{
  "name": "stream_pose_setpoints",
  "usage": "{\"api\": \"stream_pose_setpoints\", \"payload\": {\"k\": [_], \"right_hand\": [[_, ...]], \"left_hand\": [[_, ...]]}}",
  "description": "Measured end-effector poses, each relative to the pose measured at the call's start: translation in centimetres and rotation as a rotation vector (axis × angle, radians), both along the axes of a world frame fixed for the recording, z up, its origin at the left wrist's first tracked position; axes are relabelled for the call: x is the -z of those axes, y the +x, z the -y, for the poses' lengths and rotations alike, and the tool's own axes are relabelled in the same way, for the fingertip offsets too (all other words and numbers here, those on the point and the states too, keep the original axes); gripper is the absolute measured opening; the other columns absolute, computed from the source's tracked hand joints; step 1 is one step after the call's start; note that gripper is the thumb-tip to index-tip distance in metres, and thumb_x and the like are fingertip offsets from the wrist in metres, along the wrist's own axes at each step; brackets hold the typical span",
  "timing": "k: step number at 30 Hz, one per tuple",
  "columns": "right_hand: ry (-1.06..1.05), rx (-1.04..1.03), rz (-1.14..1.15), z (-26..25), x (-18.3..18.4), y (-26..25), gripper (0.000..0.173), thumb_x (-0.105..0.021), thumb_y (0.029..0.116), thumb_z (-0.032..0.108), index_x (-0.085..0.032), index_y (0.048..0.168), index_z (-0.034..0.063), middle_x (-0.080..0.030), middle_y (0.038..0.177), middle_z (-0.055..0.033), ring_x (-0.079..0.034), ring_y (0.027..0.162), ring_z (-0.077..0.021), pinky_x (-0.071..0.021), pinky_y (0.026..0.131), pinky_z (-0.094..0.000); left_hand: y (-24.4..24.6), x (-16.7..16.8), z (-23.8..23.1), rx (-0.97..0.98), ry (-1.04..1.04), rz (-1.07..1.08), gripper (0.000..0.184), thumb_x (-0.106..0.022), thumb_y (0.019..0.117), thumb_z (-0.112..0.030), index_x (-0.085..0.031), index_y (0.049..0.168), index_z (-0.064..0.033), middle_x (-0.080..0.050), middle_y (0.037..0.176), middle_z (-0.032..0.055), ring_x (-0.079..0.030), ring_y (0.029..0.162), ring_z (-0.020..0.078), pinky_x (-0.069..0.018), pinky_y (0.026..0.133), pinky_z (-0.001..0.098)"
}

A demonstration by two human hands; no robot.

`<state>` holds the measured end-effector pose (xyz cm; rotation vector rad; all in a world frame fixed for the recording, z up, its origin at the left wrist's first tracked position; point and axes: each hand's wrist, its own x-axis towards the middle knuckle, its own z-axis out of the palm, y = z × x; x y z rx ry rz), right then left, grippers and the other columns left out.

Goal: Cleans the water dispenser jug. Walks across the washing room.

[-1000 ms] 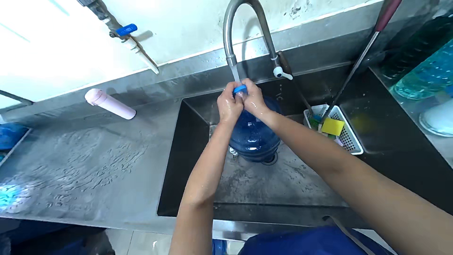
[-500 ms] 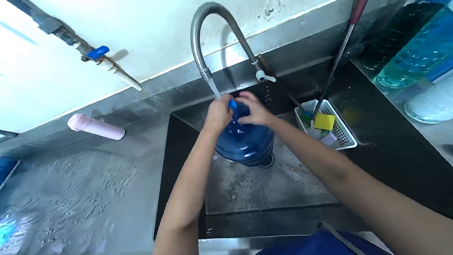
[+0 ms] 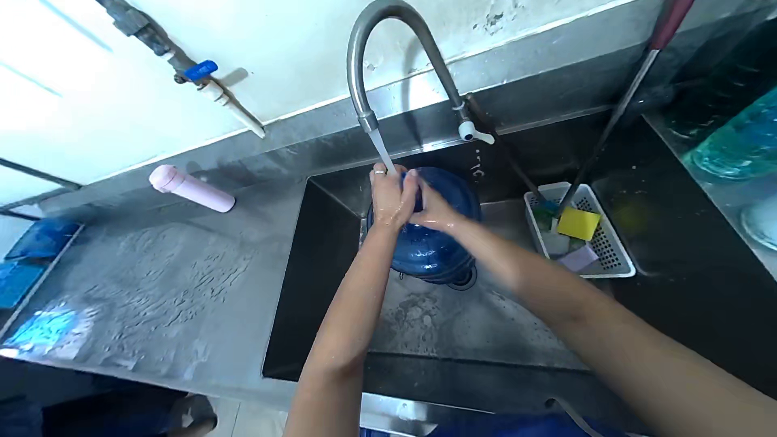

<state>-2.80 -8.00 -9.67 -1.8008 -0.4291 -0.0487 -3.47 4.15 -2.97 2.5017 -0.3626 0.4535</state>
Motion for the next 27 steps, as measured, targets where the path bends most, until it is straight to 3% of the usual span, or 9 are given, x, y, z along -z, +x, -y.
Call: {"api": "stream_pose_setpoints", "payload": {"k": [3,7,11,13,15,17,20,23,27], "right_hand": [[-0.004,0.102,-0.065,-1.7,0.6,-0.6,0.075,-0.089,0.0766,0.019,-0.054,0.139,-0.0022,-0.068,0.12,-0.0248,-0.064,0.117,-0.0398,-0.0482,0.103,-0.0583],[-0.055,0.086,-0.098,-1.4,0.5,-0.3,0.079,-0.085,0.0759,0.02,-0.049,0.142,-0.0029,-0.065,0.124,-0.0281,-0.063,0.118,-0.0442,-0.0482,0.101,-0.0627],[-0.02,0.159,-0.009,-1.1,1.4,-0.9,0.068,-0.087,0.0736,0.015,-0.058,0.128,-0.0128,-0.066,0.12,-0.0293,-0.064,0.116,-0.0384,-0.0493,0.102,-0.0557],[-0.024,0.08,-0.074,-0.2,0.9,-0.9,0.092,-0.087,0.0777,0.013,-0.035,0.151,-0.0076,-0.058,0.138,-0.028,-0.06,0.127,-0.0331,-0.0475,0.11,-0.0494],[-0.068,-0.03,-0.187,1.8,-0.5,0.1,0.095,-0.088,0.0781,0.018,-0.034,0.154,0.0013,-0.058,0.137,-0.0227,-0.061,0.122,-0.0281,-0.0507,0.104,-0.0486],[-0.188,-0.125,-0.175,4.2,-1.9,1.9,0.09,-0.08,0.0757,0.039,-0.04,0.151,0.0104,-0.059,0.134,-0.0099,-0.061,0.115,-0.0149,-0.0542,0.095,-0.04],[-0.323,-0.069,-0.187,2.6,-6.3,1.0,0.069,-0.07,0.0863,0.013,-0.041,0.147,-0.0001,-0.051,0.145,-0.0216,-0.053,0.128,-0.0286,-0.0448,0.107,-0.049],[-0.461,0.12,0.021,-0.5,-4.5,1.4,0.053,-0.077,0.0872,0.009,-0.055,0.131,-0.0125,-0.059,0.126,-0.0357,-0.057,0.118,-0.0493,-0.0424,0.101,-0.0666],[-0.423,0.408,0.182,-5.1,-5.7,-1.8,0.055,-0.072,0.0848,0.013,-0.054,0.126,-0.0183,-0.061,0.122,-0.0384,-0.06,0.115,-0.0448,-0.0444,0.103,-0.055]], "left_hand": [[0.0,-1.2,-0.7,0.038,0.201,-0.07,0.053,-0.066,0.0871,-0.04,-0.071,0.114,0.0051,-0.06,0.121,0.0348,-0.055,0.12,0.0518,-0.0461,0.099,0.061],[0.9,-4.5,-2.1,0.006,-0.016,-0.315,0.047,-0.072,0.0912,-0.017,-0.063,0.132,0.0037,-0.055,0.133,0.0302,-0.052,0.127,0.0411,-0.0418,0.108,0.0532],[1.2,-3.9,1.3,0.176,0.074,-0.272,0.055,-0.076,0.0861,-0.019,-0.063,0.137,-0.0033,-0.06,0.135,0.0249,-0.054,0.13,0.04,-0.0427,0.108,0.0552],[2.1,-4.5,1.6,0.082,-0.515,-0.385,0.038,-0.066,0.0959,-0.006,-0.06,0.132,0.0038,-0.065,0.12,0.0194,-0.062,0.109,0.0248,-0.0517,0.094,0.0395],[2.3,-4.4,0.9,0.127,-1.154,-0.484,0.024,-0.04,0.1078,-0.019,-0.057,0.109,-0.0029,-0.06,0.084,0.0056,-0.057,0.067,0.0106,-0.0505,0.059,0.0264],[-0.2,-5.0,-2.7,0.155,-1.328,-0.714,0.05,-0.029,0.1116,-0.043,-0.053,0.121,-0.0002,-0.058,0.094,0.011,-0.059,0.074,0.0164,-0.0547,0.066,0.0316],[-5.1,-2.9,-12.4,0.133,-1.103,-0.868,0.051,-0.029,0.1127,-0.042,-0.045,0.142,-0.0027,-0.057,0.122,0.0201,-0.062,0.095,0.0235,-0.056,0.081,0.0367],[-8.2,2.6,-25.9,0.072,-0.51,-0.588,0.043,-0.065,0.0998,-0.013,-0.055,0.139,0.0027,-0.064,0.13,0.0226,-0.067,0.112,0.0283,-0.0546,0.097,0.0446],[-10.9,6.9,-45.8,-0.186,0.032,-0.255,0.051,-0.079,0.088,-0.02,-0.063,0.132,0.0011,-0.063,0.131,0.0258,-0.063,0.119,0.0428,-0.0491,0.1,0.0644]]}}
